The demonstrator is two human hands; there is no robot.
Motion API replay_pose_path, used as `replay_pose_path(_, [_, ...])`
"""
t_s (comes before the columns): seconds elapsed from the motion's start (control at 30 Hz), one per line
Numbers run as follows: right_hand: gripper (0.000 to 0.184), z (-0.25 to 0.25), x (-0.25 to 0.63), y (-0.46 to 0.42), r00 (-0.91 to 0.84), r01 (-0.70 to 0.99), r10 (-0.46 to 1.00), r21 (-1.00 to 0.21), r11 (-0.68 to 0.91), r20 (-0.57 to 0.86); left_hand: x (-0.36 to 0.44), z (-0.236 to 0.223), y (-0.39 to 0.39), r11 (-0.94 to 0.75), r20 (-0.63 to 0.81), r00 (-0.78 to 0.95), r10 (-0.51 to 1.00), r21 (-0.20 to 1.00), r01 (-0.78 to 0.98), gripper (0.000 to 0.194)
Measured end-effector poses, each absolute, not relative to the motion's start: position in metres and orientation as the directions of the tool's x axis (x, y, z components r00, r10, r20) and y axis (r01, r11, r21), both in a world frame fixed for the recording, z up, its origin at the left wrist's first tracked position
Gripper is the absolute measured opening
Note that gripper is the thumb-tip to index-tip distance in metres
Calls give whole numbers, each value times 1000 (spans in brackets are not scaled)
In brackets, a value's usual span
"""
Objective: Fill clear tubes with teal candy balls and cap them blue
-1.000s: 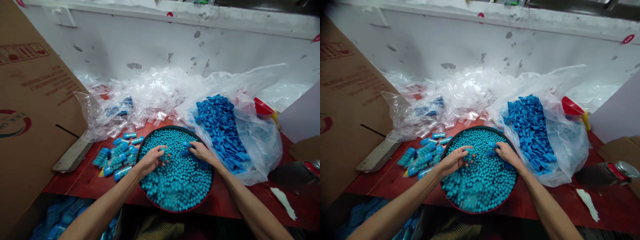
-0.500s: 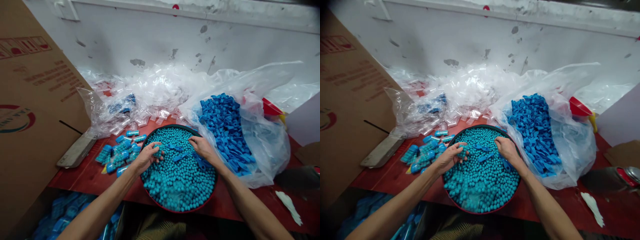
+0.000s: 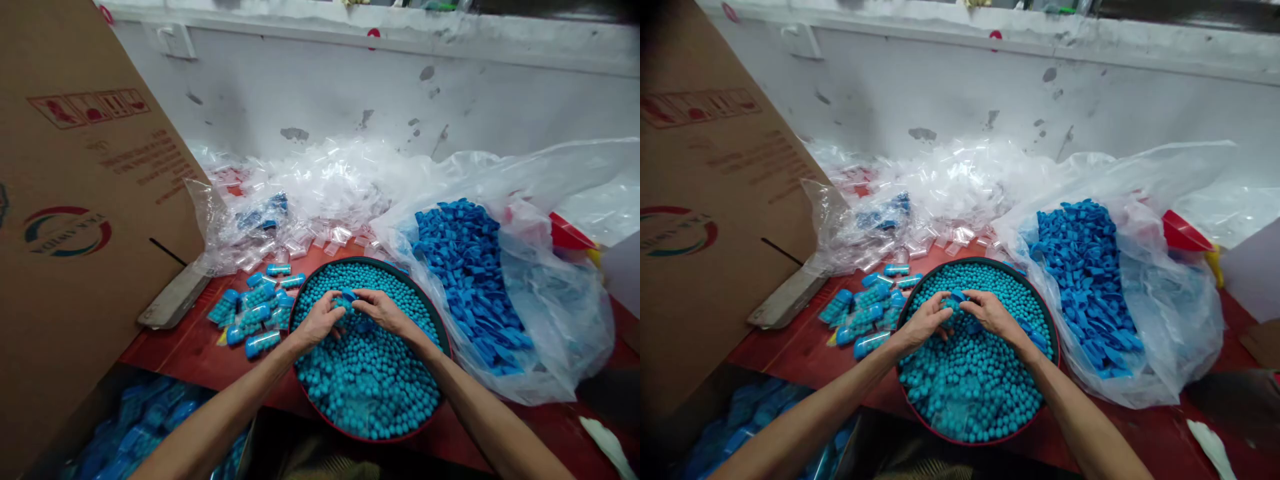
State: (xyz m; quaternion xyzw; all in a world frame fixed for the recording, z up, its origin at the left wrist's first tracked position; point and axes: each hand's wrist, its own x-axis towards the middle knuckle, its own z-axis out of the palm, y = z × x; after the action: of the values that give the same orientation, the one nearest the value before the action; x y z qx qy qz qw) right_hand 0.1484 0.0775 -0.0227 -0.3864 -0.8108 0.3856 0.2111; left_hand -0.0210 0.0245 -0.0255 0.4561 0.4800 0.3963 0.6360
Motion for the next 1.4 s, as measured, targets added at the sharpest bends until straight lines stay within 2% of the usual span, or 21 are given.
replay_pose_path(0.17, [31, -12, 154, 63, -595, 488, 787, -705, 515, 162, -8, -20, 22, 291, -239, 284, 928, 944, -157, 39])
replay_pose_path(0.3, [28, -6, 158, 55, -576, 462, 788, -709, 534, 218, -4, -15, 19, 302, -232, 319, 919, 933, -194, 42])
replay_pose_path(0.57, [22, -5, 160, 46, -505, 543, 803, -607, 580, 316, 4, -15, 16, 274, -217, 257, 942, 938, -213, 47])
replay_pose_path(0.77, [22, -4, 161, 41, -450, 410, 836, -759, 506, 314, 7, -9, 12, 291, -218, 270, 938, 918, -270, 55])
replay_pose_path(0.87, [22, -6, 161, 40, -409, 380, 857, -796, 471, 312, 7, -7, 12, 276, -207, 259, 944, 923, -269, 55])
replay_pose_path(1.17, [19, -4, 165, 41, -514, 397, 776, -700, 593, 366, 15, -10, 10, 279, -244, 173, 954, 933, -227, 41])
replay_pose_path(1.33, [18, -8, 167, 44, -477, 323, 854, -862, 390, 208, 18, -9, 6, 302, -268, 168, 949, 925, -231, 37])
replay_pose_path(1.4, [19, -10, 167, 43, -484, 317, 858, -878, 357, 174, 18, -10, 4, 314, -274, 187, 944, 919, -238, 38])
